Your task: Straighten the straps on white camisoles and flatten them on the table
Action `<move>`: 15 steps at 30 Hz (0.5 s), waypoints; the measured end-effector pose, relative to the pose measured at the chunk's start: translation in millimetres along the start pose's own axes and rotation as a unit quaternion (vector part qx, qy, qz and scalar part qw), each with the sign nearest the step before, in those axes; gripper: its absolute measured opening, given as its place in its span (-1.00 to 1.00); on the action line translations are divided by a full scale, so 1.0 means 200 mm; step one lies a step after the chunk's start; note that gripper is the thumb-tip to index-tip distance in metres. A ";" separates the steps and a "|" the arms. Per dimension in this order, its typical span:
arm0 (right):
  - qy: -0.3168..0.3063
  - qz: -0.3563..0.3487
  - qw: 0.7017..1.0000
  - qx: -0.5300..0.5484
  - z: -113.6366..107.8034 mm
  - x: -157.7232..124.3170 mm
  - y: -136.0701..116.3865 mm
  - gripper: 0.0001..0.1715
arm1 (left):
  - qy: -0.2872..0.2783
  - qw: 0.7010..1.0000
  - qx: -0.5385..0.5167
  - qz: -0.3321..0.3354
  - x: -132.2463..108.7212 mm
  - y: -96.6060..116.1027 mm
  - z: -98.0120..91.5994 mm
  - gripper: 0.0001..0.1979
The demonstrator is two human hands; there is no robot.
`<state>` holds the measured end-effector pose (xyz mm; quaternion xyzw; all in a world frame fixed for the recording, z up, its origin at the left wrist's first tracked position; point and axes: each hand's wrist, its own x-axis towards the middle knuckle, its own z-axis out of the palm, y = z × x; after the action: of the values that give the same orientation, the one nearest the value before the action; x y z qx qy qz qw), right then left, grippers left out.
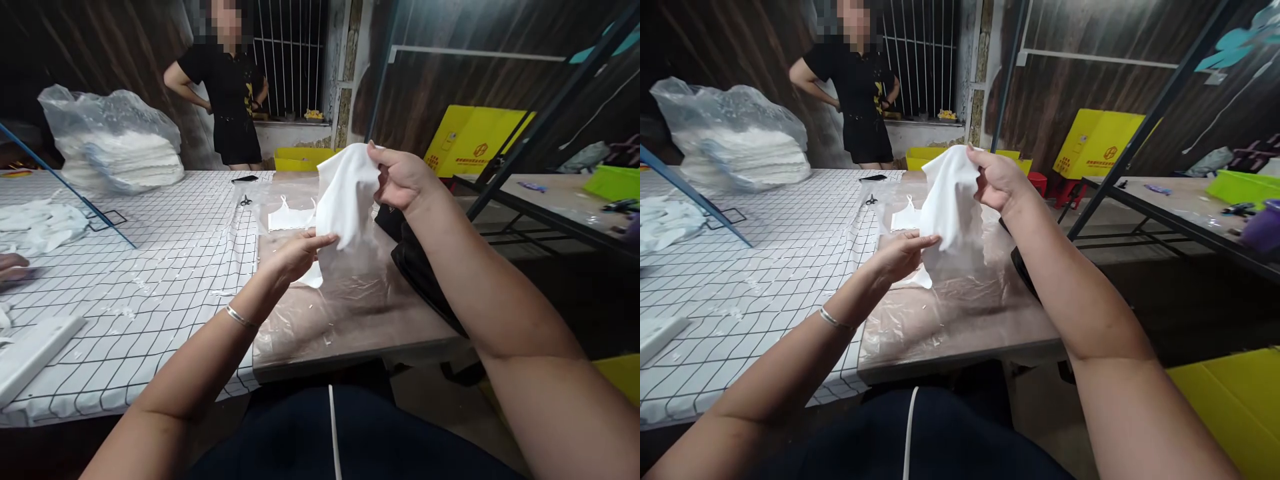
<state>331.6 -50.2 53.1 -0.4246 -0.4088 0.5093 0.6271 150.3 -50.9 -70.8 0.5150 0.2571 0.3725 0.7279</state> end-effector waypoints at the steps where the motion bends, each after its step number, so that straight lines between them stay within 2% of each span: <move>1: 0.015 -0.001 1.000 0.013 -0.03 0.00 0.00 -0.79 | 0.006 1.000 -0.014 0.012 0.00 0.02 -0.01 -0.73; 3: 0.042 -0.003 0.998 0.036 -0.09 0.00 0.04 -0.81 | 0.041 0.999 0.006 0.016 0.02 0.06 -0.07 -0.75; 5: 0.058 0.015 0.997 0.041 -0.16 -0.02 0.15 -0.83 | 0.139 0.983 0.115 0.025 0.03 0.06 -0.14 -0.76; 7: 0.072 0.070 0.995 0.026 -0.22 -0.06 0.32 -0.86 | 0.252 0.926 0.276 0.050 0.05 -0.01 -0.18 -0.77; 8: 0.080 0.105 0.991 0.018 -0.24 -0.08 0.42 -0.88 | 0.278 0.892 0.352 0.058 0.04 -0.07 -0.18 -0.77; 9: 0.093 0.137 0.986 0.011 -0.26 -0.11 0.51 -0.87 | 0.273 0.864 0.420 0.059 0.04 -0.15 -0.16 -0.75; 12: 0.123 0.189 0.974 0.001 -0.31 -0.16 0.74 -0.80 | 0.152 0.793 0.590 0.020 -0.01 -0.40 -0.06 -0.60; 14: 0.132 0.192 0.973 -0.003 -0.34 -0.16 0.80 -0.76 | 0.108 0.731 0.674 0.000 -0.05 -0.53 -0.01 -0.61; 15: 0.137 0.188 0.972 -0.005 -0.36 -0.15 0.80 -0.74 | 0.102 0.710 0.697 -0.010 -0.07 -0.56 -0.01 -0.67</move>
<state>348.8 -69.5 -124.0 -0.5631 -0.2341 0.5527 0.5680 171.8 -82.9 -177.1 0.8325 0.5212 0.1307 0.1351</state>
